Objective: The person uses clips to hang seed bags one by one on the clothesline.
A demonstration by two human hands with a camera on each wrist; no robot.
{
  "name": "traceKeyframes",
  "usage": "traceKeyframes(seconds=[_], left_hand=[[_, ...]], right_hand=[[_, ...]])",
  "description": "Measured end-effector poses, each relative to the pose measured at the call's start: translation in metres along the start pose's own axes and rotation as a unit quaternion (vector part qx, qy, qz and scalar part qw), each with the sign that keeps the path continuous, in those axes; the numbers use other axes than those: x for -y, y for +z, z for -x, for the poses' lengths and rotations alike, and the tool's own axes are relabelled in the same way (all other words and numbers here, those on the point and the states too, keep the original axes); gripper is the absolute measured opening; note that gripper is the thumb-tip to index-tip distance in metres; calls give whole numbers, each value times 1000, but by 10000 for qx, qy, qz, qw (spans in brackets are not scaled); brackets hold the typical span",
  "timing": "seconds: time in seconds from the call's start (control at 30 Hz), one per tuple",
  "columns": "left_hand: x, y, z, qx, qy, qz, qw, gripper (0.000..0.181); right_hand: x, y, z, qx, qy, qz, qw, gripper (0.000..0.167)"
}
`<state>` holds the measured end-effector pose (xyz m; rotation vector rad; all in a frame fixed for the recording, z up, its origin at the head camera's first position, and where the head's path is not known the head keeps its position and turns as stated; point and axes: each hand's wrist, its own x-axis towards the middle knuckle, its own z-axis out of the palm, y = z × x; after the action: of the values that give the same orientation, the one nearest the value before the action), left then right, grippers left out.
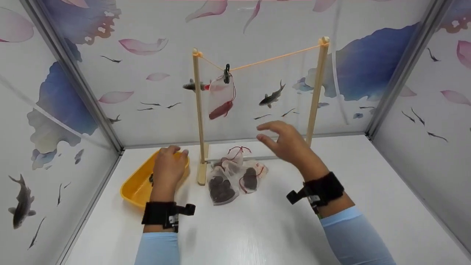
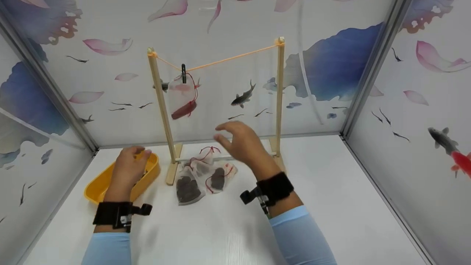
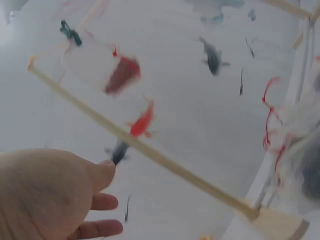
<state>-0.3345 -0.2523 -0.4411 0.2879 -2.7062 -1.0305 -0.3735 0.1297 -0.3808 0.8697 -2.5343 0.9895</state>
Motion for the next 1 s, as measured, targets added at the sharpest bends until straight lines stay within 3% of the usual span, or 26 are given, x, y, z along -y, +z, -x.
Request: traceKeyframes(seconds=[0.13,0.3,0.43,0.67,0.83,1.0], left_hand=[[45,-11,5,396,-598,-622,9955,70],[74,-13,16,891,-792,-1088,9869,64],[83,-6,21,1160,-847,-1268,9815,59],[86,3,21,1465,-852,-1043,9800,58],[92,-2,21,1561,-883,-1297,9752,61],[97,-10,21,1617,-1013,-1279,9732,59]], right_hand=[[11,40,15,611,-554,55,9966,45],[27,83,29,1174,-1291,121,9846,48],[40,107,38,1547,-1622,39,9745,52],[50,125,50,2213,-1644,116,9612,55],[54,133,52,2417,-1725,70,9549,56],[54,135,52,2447,-1618,-37,9560,55]])
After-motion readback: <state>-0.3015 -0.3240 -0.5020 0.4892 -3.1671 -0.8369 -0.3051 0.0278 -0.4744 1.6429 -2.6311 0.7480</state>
